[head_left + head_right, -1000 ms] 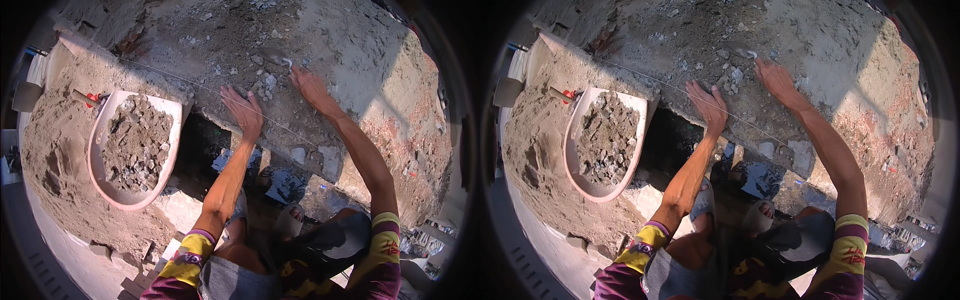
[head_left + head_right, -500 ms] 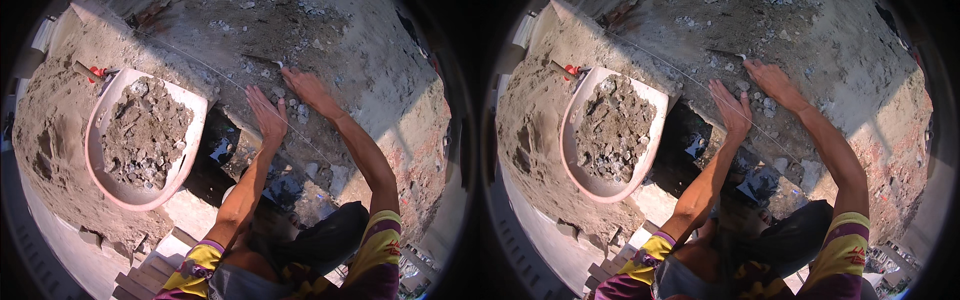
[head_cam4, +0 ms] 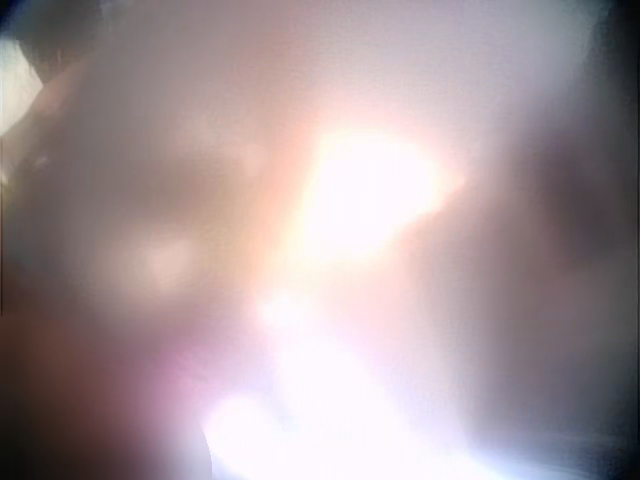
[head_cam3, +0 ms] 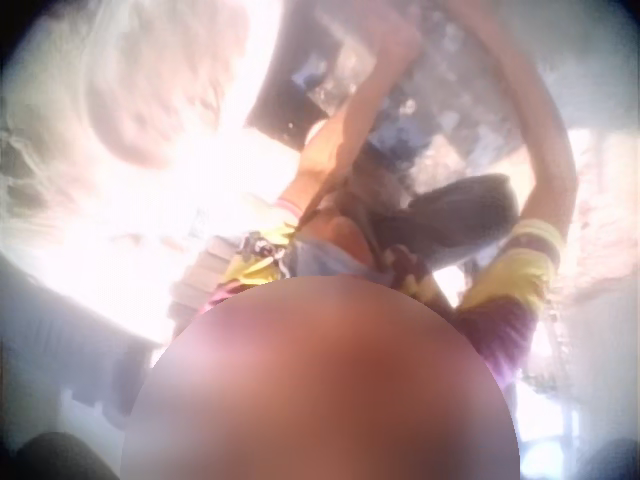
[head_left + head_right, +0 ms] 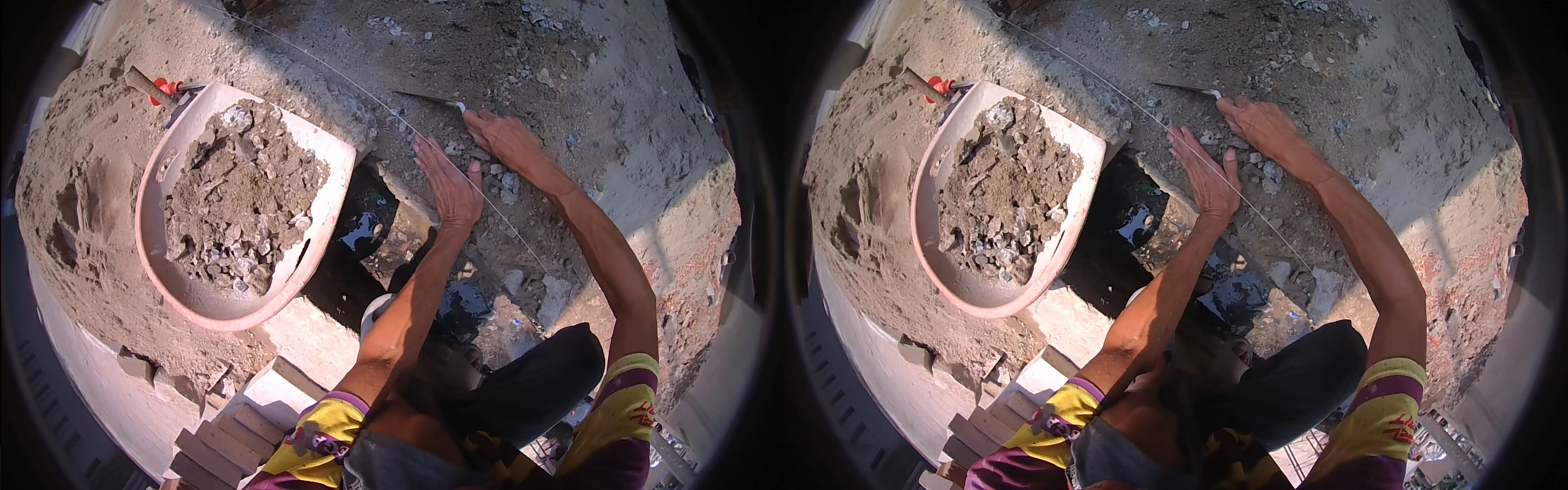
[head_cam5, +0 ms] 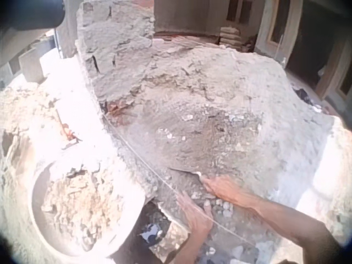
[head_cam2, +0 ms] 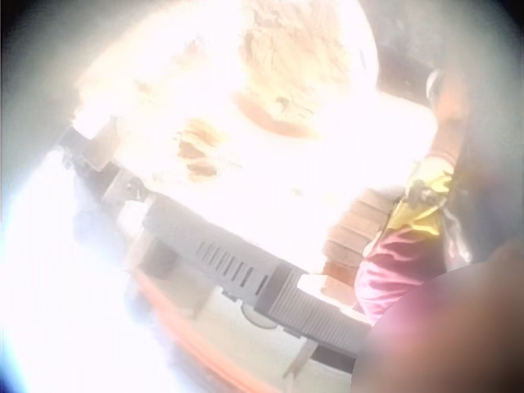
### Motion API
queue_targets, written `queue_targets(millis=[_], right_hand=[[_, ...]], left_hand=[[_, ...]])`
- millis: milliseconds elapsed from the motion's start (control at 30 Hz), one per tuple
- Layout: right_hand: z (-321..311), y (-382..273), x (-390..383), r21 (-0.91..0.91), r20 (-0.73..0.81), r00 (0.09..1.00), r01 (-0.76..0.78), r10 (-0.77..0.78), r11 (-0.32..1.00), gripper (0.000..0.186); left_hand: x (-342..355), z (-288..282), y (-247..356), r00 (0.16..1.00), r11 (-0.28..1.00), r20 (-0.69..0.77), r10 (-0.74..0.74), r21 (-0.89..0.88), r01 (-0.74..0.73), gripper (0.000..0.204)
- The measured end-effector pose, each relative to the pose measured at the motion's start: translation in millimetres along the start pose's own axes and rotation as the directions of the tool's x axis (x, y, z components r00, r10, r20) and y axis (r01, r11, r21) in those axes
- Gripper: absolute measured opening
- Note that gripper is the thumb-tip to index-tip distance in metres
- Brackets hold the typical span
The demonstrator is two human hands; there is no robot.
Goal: The person scoops wet cement from a pink basin using a trowel and applies it to a rough concrete surface. They spread and smooth the cement along a guide line, repeatedly scooping and smoothing the material.
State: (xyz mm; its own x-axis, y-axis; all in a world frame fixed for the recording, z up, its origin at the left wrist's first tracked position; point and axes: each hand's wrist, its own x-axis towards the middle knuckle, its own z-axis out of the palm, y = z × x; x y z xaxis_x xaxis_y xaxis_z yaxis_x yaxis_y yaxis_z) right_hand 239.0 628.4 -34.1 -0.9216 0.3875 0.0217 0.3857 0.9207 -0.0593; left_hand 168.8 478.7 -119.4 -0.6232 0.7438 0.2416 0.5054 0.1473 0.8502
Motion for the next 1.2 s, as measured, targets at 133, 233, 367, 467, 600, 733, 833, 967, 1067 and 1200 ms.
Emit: queue_targets(millis=[133, 233, 367, 467, 600, 733, 833, 967, 1067, 1200], right_hand=[[-37, 3, -22, -0.065, 0.173, 0.985, -0.017, 0.028, 0.998, 0.027], [-38, 15, -27, -0.086, 0.109, 0.984, -0.135, 0.144, 0.987, 0.026], [-8, -17, -72, -0.016, 0.141, 0.962, -0.233, 0.233, 0.972, 0.024], [-29, -21, -101, 0.030, 0.162, 0.955, -0.256, 0.248, 0.966, 0.025], [-36, -13, -128, 0.002, 0.048, 0.883, -0.468, 0.467, 0.884, 0.025], [-13, -50, -156, 0.067, 0.067, 0.889, -0.456, 0.452, 0.887, 0.024], [-38, -46, -162, 0.092, 0.028, 0.825, -0.565, 0.565, 0.820, 0.026], [-14, -49, -190, 0.092, 0.131, 0.729, -0.683, 0.672, 0.724, 0.032], [-16, -65, -191, 0.265, 0.118, 0.694, -0.711, 0.710, 0.652, 0.039], [-20, -62, -236, 0.574, 0.413, 0.351, -0.817, 0.840, 0.059, 0.050]], left_hand=[[1, -9, -10, 0.998, 1.000, -0.060, -0.017, 0.002, 0.017, 0.088], [-2, -5, 1, 0.997, 0.998, -0.079, -0.011, -0.060, 0.006, 0.086], [2, -5, -4, 0.998, 0.999, -0.056, 0.013, 0.043, -0.011, 0.082], [1, -7, -4, 1.000, 0.997, -0.030, 0.004, 0.077, -0.002, 0.078], [-2, -5, 3, 1.000, 0.999, -0.023, 0.016, 0.029, -0.015, 0.074], [-1, -8, 3, 0.999, 0.998, -0.038, 0.034, 0.051, -0.032, 0.070], [0, -6, -3, 0.995, 0.996, -0.078, 0.058, 0.074, -0.053, 0.067], [7, -2, 3, 0.995, 0.996, -0.060, 0.075, 0.048, -0.072, 0.062], [12, -16, -8, 0.992, 0.993, -0.073, 0.102, 0.065, -0.098, 0.057], [16, -20, -18, 0.986, 0.982, -0.052, 0.160, 0.112, -0.153, 0.055]])
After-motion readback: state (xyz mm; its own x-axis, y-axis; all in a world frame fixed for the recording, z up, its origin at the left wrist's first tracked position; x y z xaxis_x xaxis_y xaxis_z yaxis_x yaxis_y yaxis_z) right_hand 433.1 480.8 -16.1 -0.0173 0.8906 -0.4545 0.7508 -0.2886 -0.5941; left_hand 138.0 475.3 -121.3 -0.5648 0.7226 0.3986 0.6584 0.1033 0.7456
